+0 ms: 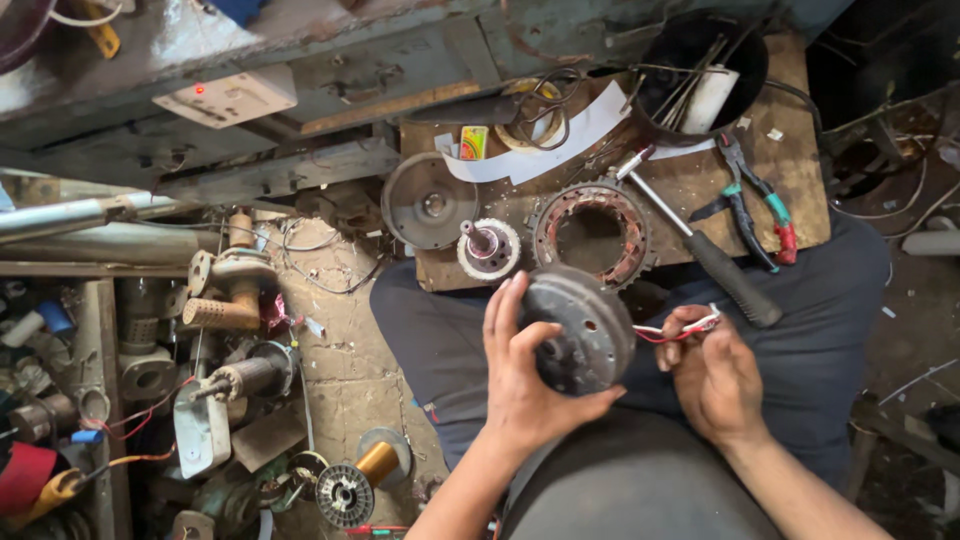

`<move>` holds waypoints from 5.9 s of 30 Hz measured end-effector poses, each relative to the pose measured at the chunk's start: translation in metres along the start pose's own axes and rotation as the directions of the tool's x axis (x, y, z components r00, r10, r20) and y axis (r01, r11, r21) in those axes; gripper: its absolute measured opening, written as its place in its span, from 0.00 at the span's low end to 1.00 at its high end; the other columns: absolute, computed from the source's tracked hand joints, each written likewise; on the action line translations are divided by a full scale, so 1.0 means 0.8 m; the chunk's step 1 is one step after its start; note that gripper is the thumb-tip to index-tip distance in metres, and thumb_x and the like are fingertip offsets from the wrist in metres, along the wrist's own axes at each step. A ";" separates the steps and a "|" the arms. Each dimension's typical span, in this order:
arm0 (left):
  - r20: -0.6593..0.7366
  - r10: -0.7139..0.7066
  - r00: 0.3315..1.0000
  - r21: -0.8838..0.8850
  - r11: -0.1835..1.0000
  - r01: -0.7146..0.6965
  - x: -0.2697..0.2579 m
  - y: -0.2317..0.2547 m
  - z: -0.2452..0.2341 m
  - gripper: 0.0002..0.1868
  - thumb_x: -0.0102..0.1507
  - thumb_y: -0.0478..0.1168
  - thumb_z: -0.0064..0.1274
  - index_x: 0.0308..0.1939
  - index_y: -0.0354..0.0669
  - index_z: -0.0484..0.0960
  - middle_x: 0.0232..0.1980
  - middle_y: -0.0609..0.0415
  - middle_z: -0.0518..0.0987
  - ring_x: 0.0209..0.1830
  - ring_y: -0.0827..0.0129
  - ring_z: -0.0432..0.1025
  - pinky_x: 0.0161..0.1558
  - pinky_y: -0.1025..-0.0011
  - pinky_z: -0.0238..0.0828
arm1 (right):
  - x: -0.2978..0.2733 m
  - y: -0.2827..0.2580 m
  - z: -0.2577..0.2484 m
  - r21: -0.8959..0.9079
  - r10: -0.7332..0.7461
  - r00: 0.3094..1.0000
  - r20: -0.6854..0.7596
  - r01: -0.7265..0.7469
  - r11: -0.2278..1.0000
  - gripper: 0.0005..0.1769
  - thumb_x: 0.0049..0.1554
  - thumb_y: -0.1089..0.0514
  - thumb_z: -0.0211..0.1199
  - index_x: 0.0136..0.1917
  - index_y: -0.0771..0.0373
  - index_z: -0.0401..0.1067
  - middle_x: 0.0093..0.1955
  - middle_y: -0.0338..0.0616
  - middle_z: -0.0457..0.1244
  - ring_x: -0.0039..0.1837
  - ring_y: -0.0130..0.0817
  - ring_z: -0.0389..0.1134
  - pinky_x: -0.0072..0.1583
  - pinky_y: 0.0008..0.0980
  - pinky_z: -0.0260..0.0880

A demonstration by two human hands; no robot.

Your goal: The person applies red grease to a motor rotor using a small stick, then picks up a motor stator and inspects its internal windings and wires. The person handles the components by hand in a cluttered workshop environment.

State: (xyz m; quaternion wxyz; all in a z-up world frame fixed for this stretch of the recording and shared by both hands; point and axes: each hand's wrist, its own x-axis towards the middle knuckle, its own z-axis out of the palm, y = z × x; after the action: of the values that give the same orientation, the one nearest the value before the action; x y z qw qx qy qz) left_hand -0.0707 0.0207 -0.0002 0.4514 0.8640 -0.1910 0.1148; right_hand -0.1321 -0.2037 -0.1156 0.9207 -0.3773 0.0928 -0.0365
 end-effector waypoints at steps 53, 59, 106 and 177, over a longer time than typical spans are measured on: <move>0.380 -0.414 0.827 -0.924 -0.135 0.357 -0.079 -0.047 0.044 0.61 0.49 0.66 0.74 0.75 0.38 0.61 0.72 0.48 0.69 0.73 0.59 0.64 0.74 0.57 0.62 | 0.051 -0.029 0.141 -0.708 -0.204 0.846 0.493 0.526 0.471 0.11 0.51 0.65 0.72 0.49 0.61 0.78 0.46 0.39 0.71 0.51 0.32 0.71 0.60 0.36 0.69; 0.390 -0.415 0.822 -0.915 -0.278 0.293 -0.115 -0.077 0.078 0.58 0.53 0.77 0.59 0.75 0.44 0.64 0.73 0.54 0.69 0.74 0.63 0.63 0.77 0.58 0.55 | 0.060 -0.037 0.161 -0.684 -0.144 0.749 0.646 0.653 0.325 0.15 0.48 0.69 0.69 0.50 0.59 0.79 0.45 0.40 0.69 0.49 0.35 0.70 0.60 0.39 0.66; -0.074 -0.149 0.986 -0.023 0.989 0.148 0.032 0.002 0.023 0.54 0.44 0.61 0.76 0.70 0.46 0.76 0.76 0.51 0.70 0.77 0.52 0.59 0.82 0.52 0.54 | 0.120 0.014 0.027 -0.225 0.352 0.864 0.359 -0.286 0.931 0.38 0.46 0.61 0.77 0.68 0.69 0.69 0.66 0.51 0.67 0.64 0.38 0.71 0.66 0.42 0.72; -0.265 -0.375 0.888 -0.525 0.829 0.194 -0.010 -0.014 0.028 0.07 0.68 0.31 0.57 0.47 0.30 0.84 0.45 0.44 0.85 0.41 0.66 0.80 0.46 0.72 0.78 | 0.102 0.000 0.091 -0.840 -0.292 0.954 -0.067 0.103 0.533 0.30 0.66 0.52 0.60 0.75 0.70 0.59 0.65 0.51 0.62 0.64 0.37 0.64 0.66 0.34 0.64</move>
State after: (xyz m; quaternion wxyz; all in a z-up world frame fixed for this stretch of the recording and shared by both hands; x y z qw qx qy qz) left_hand -0.0723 0.0099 -0.0242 0.6919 0.7065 0.0047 0.1483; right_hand -0.0380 -0.1651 -0.0766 0.6100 -0.7677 0.1471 -0.1304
